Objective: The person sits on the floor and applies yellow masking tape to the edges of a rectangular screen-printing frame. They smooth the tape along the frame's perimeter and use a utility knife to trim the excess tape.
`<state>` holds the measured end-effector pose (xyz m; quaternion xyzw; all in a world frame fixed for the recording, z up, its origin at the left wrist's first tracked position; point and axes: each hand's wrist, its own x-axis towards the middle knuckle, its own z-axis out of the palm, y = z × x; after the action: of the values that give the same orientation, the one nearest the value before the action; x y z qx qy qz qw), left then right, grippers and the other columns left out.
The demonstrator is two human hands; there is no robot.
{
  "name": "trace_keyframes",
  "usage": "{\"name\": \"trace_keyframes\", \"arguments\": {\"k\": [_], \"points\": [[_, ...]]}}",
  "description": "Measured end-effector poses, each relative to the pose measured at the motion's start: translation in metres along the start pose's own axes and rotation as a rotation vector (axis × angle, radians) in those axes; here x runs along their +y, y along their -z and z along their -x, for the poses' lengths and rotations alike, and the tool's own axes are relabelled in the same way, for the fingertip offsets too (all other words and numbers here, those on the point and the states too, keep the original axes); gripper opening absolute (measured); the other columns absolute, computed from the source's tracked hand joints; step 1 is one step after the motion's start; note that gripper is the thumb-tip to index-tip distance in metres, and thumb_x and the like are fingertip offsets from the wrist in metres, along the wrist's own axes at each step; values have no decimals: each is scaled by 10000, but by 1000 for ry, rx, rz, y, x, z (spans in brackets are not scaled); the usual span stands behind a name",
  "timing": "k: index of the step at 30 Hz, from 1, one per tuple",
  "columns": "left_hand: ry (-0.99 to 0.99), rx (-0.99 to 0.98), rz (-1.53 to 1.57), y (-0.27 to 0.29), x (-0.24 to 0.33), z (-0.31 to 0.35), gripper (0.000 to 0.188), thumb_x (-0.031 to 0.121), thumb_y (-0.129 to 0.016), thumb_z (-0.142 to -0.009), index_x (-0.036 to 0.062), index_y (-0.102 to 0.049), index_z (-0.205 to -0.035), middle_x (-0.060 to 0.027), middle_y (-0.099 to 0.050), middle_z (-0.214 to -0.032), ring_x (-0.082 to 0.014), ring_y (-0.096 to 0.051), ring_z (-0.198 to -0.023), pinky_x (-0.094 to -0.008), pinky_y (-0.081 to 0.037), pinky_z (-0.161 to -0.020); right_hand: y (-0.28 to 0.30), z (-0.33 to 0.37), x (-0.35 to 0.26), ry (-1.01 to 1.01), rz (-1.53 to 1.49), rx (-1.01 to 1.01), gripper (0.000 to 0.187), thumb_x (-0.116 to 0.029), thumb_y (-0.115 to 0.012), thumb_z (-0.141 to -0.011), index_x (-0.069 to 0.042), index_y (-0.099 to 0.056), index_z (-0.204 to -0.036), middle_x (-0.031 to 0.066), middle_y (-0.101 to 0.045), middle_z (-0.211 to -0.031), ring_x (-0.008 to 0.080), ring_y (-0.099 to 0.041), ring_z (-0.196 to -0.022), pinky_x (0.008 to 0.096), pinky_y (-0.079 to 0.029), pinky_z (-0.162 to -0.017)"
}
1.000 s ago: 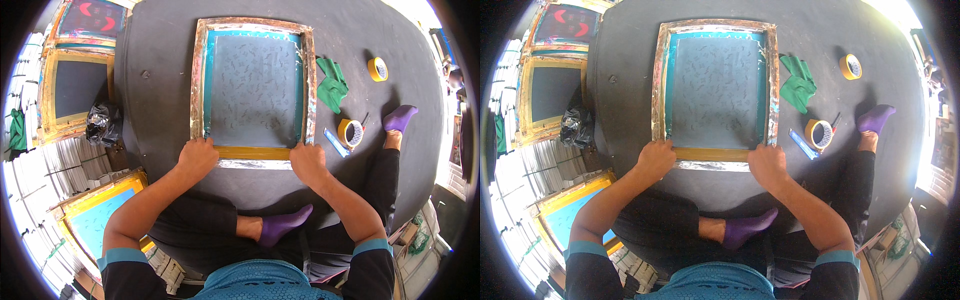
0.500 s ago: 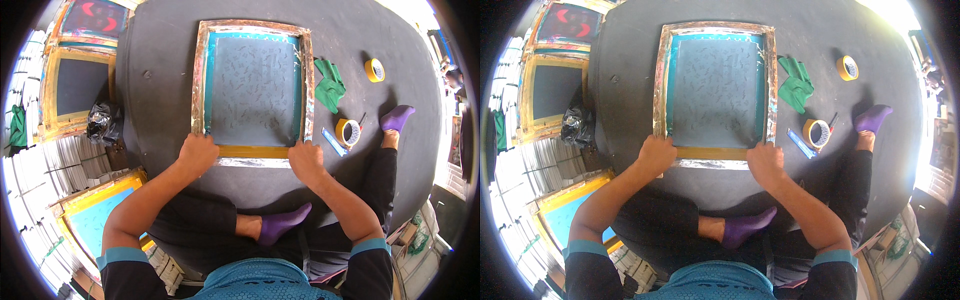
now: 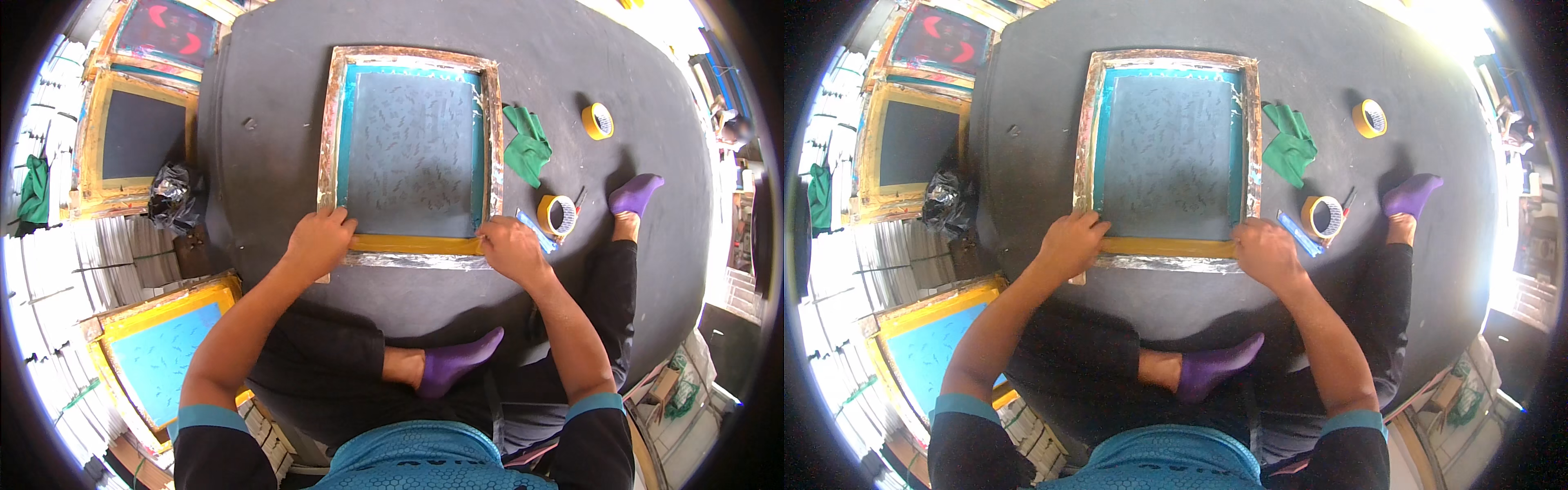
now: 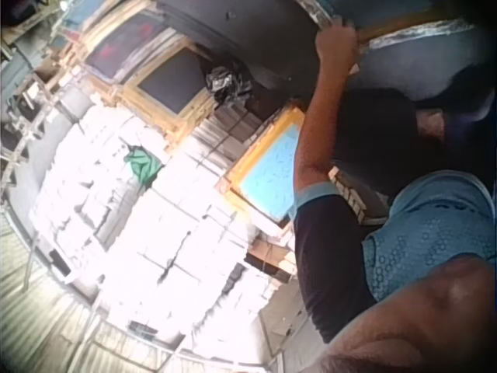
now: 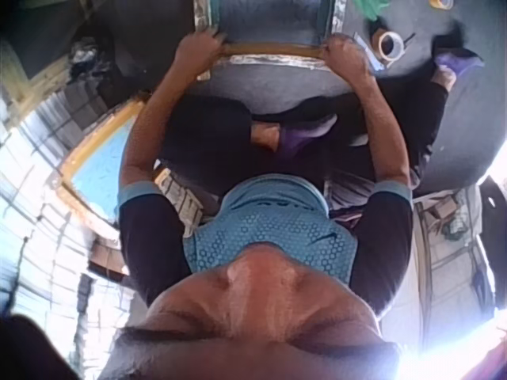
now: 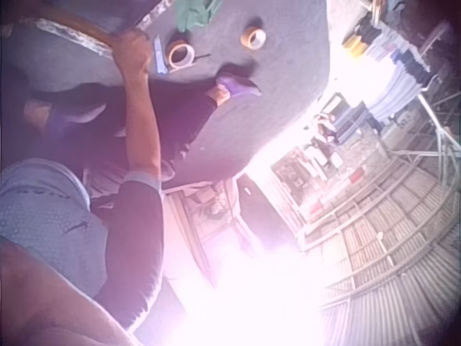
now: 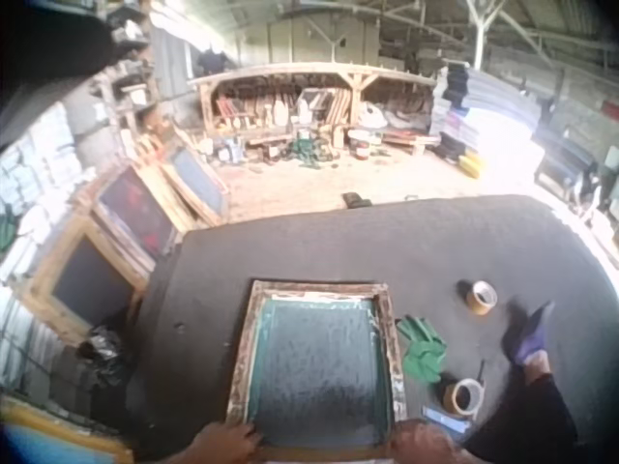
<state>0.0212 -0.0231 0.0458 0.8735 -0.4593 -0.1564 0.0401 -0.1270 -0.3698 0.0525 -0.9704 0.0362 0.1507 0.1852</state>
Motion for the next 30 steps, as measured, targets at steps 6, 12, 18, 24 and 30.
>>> {"name": "trace_keyframes", "arguments": {"k": [6, 12, 18, 24, 30], "points": [[-184, 43, 406, -22, 49, -22, 679, 471, -889, -695, 51, -681, -1186, -130, -648, -1083, -355, -634, -1084, -470, -530, -924, -31, -21, -42, 332, -234, -79, 352, -334, -796, -771, -77, -725, -1002, 132, -670, -1022, 338, -674, -1038, 483, -562, -876], [-182, -54, 339, -40, 53, -28, 645, 408, -932, -648, 34, -681, -1109, -120, -660, -1082, -335, -630, -1085, -450, -536, -928, -33, -25, -49, 237, -184, -247, 470, -411, -842, -744, -64, -704, -1029, 126, -670, -1023, 349, -664, -1057, 486, -549, -905], [-95, -193, 252, -28, 34, -23, 644, 461, -910, -673, 78, -664, -1129, -109, -663, -1100, -351, -649, -1096, -475, -547, -927, -26, -17, -34, 195, 0, -297, 544, -467, -859, -746, -51, -697, -1057, 146, -695, -1051, 364, -670, -1087, 494, -560, -909], [-27, -372, 106, -17, 19, -18, 681, 523, -898, -672, 82, -661, -1133, -110, -702, -1063, -357, -677, -1045, -466, -552, -934, -20, -14, -35, 162, 200, -417, 598, -541, -852, -758, -55, -720, -1081, 142, -744, -1050, 341, -674, -1142, 513, -509, -1048], [-208, -395, -296, -4, 18, -19, 680, 693, -802, -709, 99, -744, -1035, -73, -756, -931, -288, -648, -1133, -544, -285, -1225, 1, -18, -33, 363, 624, -396, 677, -696, -784, -749, -114, -783, -1094, 47, -783, -1023, 304, -623, -1203, 581, -202, -1260]]}}
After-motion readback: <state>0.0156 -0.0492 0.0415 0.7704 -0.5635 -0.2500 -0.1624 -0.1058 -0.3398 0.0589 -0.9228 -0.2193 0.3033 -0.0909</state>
